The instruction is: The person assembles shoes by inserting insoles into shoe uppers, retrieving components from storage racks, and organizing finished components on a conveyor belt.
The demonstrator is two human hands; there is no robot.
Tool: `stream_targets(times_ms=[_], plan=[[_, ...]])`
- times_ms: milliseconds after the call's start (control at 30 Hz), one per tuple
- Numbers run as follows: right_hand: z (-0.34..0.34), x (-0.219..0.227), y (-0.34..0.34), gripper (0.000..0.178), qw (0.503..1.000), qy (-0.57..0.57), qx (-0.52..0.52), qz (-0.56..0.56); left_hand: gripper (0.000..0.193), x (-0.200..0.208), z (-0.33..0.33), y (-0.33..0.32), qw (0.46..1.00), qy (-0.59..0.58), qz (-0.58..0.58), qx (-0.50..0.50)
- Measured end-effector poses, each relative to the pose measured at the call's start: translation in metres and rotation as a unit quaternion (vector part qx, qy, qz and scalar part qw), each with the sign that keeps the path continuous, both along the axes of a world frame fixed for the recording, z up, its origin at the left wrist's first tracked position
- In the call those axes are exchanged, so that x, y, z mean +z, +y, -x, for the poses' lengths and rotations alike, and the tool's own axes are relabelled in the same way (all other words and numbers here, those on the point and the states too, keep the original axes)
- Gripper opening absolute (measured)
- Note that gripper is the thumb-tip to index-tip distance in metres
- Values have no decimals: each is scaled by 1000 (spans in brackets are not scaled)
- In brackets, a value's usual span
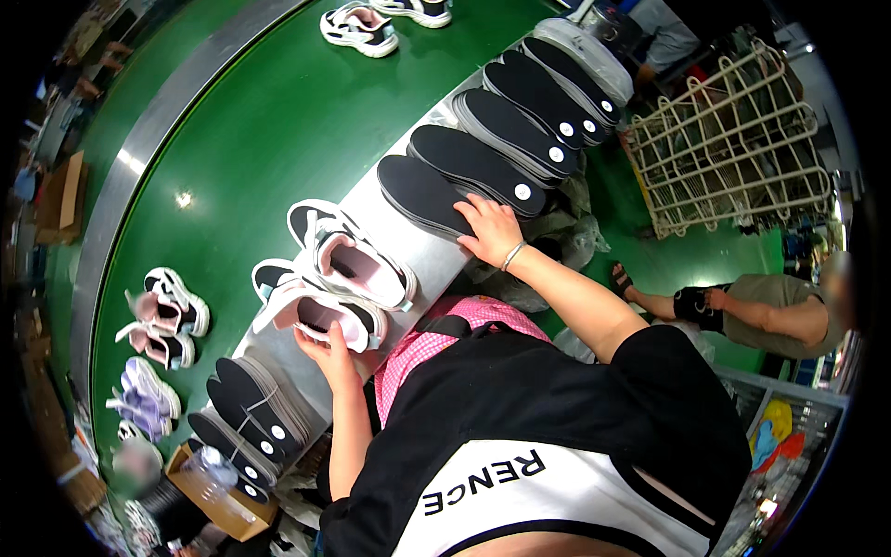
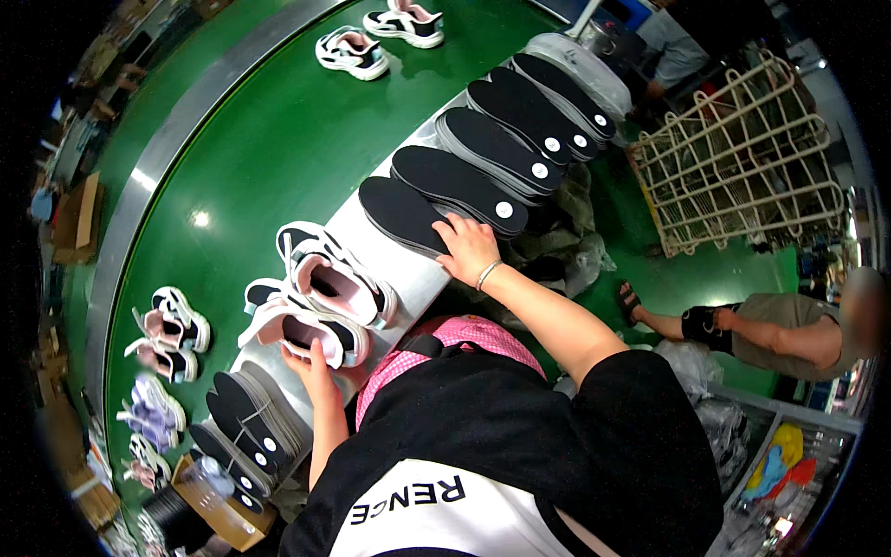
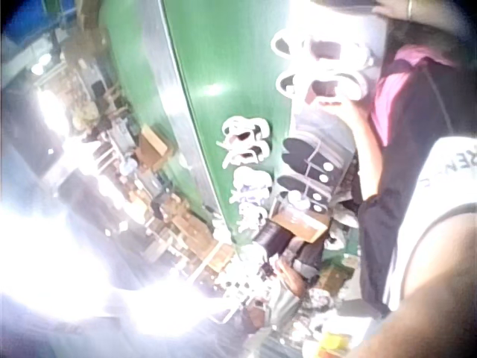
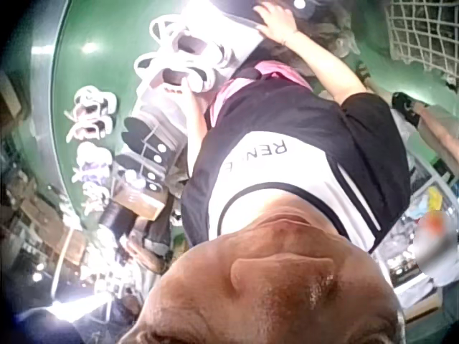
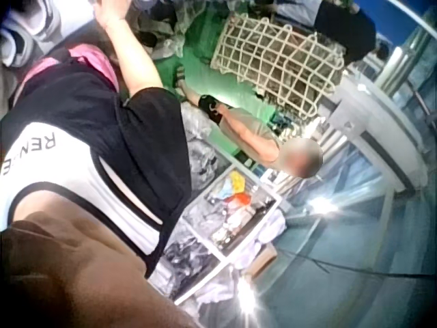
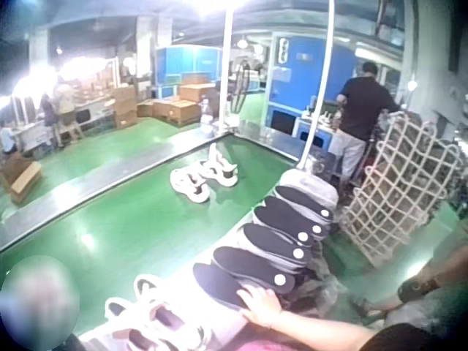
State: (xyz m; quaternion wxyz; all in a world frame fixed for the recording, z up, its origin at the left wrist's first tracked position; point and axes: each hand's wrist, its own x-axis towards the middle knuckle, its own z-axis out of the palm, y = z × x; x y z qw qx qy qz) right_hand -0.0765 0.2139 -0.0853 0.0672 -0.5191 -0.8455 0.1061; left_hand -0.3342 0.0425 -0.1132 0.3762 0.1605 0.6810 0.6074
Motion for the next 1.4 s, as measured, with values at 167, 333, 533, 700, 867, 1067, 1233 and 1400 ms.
stream_targets(times_ms=[167,333,533,700,867,1067,1233,1400], plan=[[-2,32,12,36,995,42,55,-72,80,7,-5,10,1000,7,27,-14],[-37,37,88,39,987,1,-71,-146,84,12,-2,16,996,25,64,-61],[-62,27,137,47,993,-69,-83,-36,75,51,18,24,981,184,37,-49],[-65,35,142,53,984,-102,-146,15,31,41,45,53,967,227,-61,-102],[-52,69,136,31,976,202,-60,58,19,56,42,66,978,204,-19,-44],[94,161,-17,6,927,5,372,34,21,44,38,67,973,232,5,-20],[165,96,-57,14,909,-172,379,20,18,42,30,72,975,223,16,-12],[187,51,-55,19,942,-92,323,15,18,39,27,67,947,320,2,-42]])
